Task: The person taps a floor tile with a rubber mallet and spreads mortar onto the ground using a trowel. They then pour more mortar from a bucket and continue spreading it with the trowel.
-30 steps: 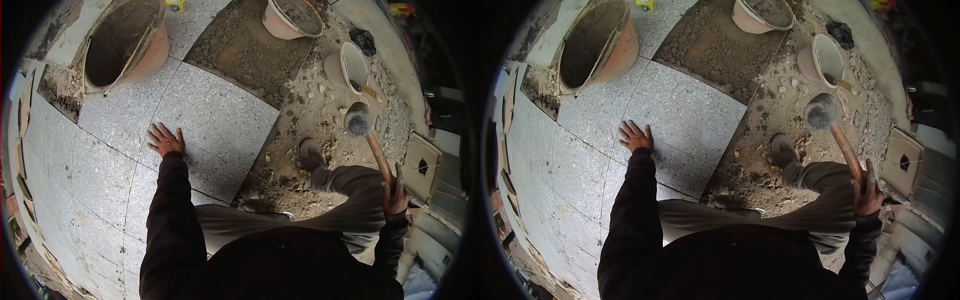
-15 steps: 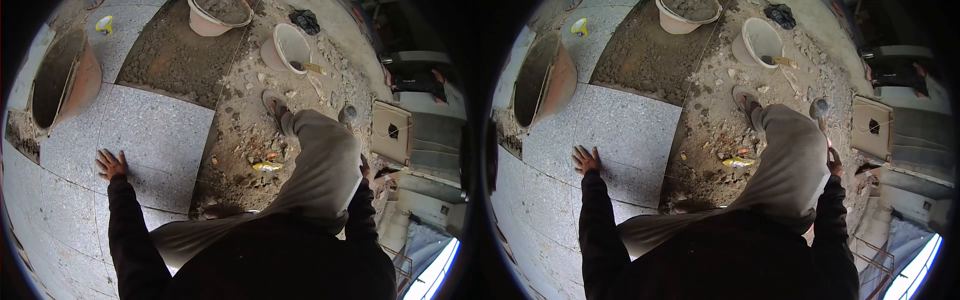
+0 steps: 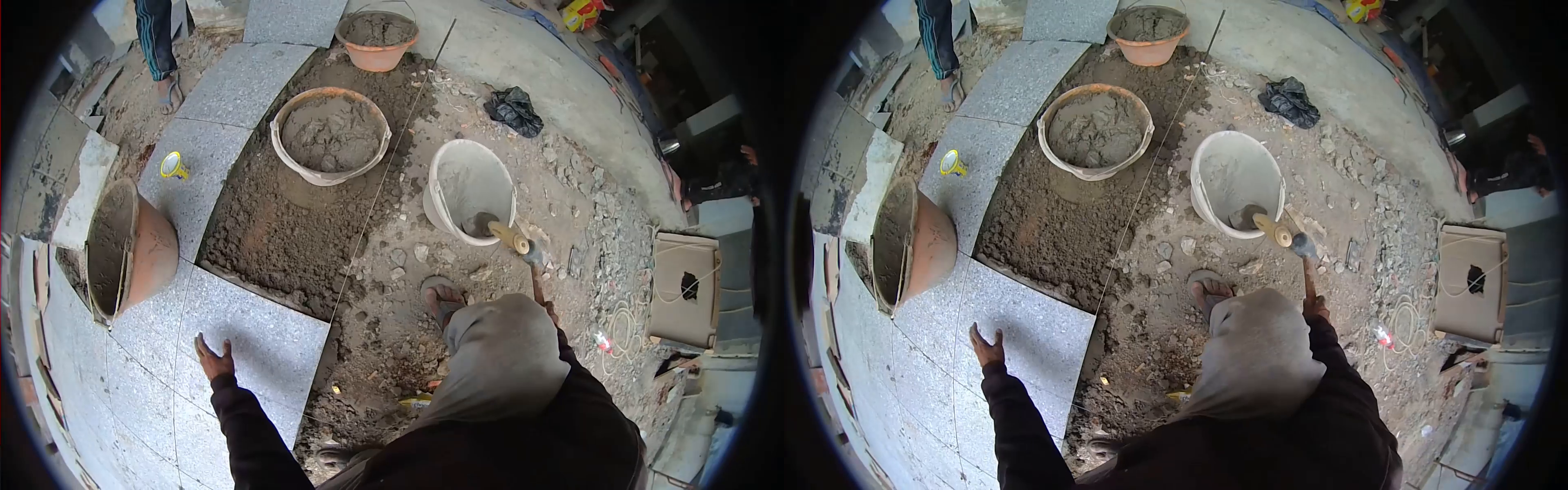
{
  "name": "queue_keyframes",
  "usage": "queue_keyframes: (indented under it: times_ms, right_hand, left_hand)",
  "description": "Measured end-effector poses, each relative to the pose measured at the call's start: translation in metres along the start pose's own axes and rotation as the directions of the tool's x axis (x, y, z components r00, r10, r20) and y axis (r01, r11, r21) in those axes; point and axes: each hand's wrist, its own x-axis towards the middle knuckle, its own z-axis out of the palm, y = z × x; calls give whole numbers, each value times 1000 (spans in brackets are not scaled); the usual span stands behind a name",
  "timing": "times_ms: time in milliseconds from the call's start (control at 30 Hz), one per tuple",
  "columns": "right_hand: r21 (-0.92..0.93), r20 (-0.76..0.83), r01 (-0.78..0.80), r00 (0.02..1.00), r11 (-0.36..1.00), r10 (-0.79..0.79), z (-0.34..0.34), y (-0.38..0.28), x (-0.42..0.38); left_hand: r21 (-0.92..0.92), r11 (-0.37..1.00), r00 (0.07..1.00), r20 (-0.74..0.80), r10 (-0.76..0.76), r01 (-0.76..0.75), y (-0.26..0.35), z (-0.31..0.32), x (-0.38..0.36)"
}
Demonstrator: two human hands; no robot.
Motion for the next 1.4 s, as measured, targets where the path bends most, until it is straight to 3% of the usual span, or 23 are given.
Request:
queue_keyframes:
  times_ms: [33,67,133,200,267,400,500,600,633,733,767,800,933,1000,1067,1133,1167,1200,1233,1267,1300,1367,1400]
  right_hand:
    - [-28,2,59,998,998,-59,10,-13,11]
    - [-58,7,105,994,993,-105,21,-20,19]
    - [-114,15,185,983,976,-184,39,-40,32]
    - [543,-170,398,914,740,-367,20,-99,53]
    - [903,266,-128,916,411,-299,2,-148,71]
    - [850,525,-473,742,230,-416,-11,-191,74]
    - [907,273,-84,863,413,-425,74,-173,97]
    - [920,292,-128,856,371,-427,24,-183,99]
    - [839,540,-513,736,184,-408,-28,-188,101]
    - [823,539,-567,759,36,-364,-48,-163,121]
    - [975,205,-221,884,11,-421,-38,-147,126]
    - [993,105,-114,890,5,-444,-35,-130,131]
    - [835,369,-456,879,-307,-302,-34,-41,151]
    - [899,376,-389,921,-202,-102,-12,-1,184]
    - [887,405,-336,895,-317,185,-26,-8,199]
    - [890,307,-199,927,-410,216,-28,-7,197]
    - [852,304,-253,952,-459,38,-23,-2,190]
    - [414,582,-571,765,-709,-276,-20,13,184]
    - [830,483,-468,875,-303,-29,-43,-46,137]
    - [723,613,-680,713,-122,-342,-37,-45,119]
    - [581,808,-793,535,185,-247,-44,-79,99]
    - [704,637,-82,511,705,-577,-40,-136,92]
    - [651,519,321,472,688,-712,-38,-164,88]
  left_hand:
    - [-180,980,991,119,-62,83,21,13,-16]
    - [-70,997,915,403,-10,42,48,8,-25]
    - [-205,822,428,902,-52,531,112,-9,-23]
    - [-175,839,429,900,-75,515,135,-10,-4]
    - [-175,899,563,822,-91,401,171,-23,25]
    - [-208,977,772,629,92,53,206,-27,69]
    - [-264,959,754,649,100,100,208,-10,79]
    - [-127,976,658,752,-22,178,248,-14,80]
    - [-59,987,662,748,-53,147,255,-20,83]
    - [28,986,715,685,-138,163,234,-34,91]
    - [64,984,718,677,-164,165,236,-41,91]
    - [108,978,723,659,-207,180,238,-53,88]
    - [215,955,742,601,-296,206,225,-71,66]
    - [235,934,695,623,-358,270,217,-74,52]
    - [209,917,680,619,-394,340,199,-68,34]
    - [244,901,658,619,-429,358,209,-63,16]
    - [236,889,637,628,-448,392,202,-64,-3]
    - [220,884,620,644,-449,412,196,-57,-16]
    - [190,889,612,664,-429,417,195,-43,-18]
    - [213,896,610,669,-424,389,204,-36,-25]
    - [184,891,588,693,-418,416,210,-29,-33]
    - [138,898,573,727,-379,418,228,-14,-44]
    - [128,907,578,733,-358,401,242,-13,-49]
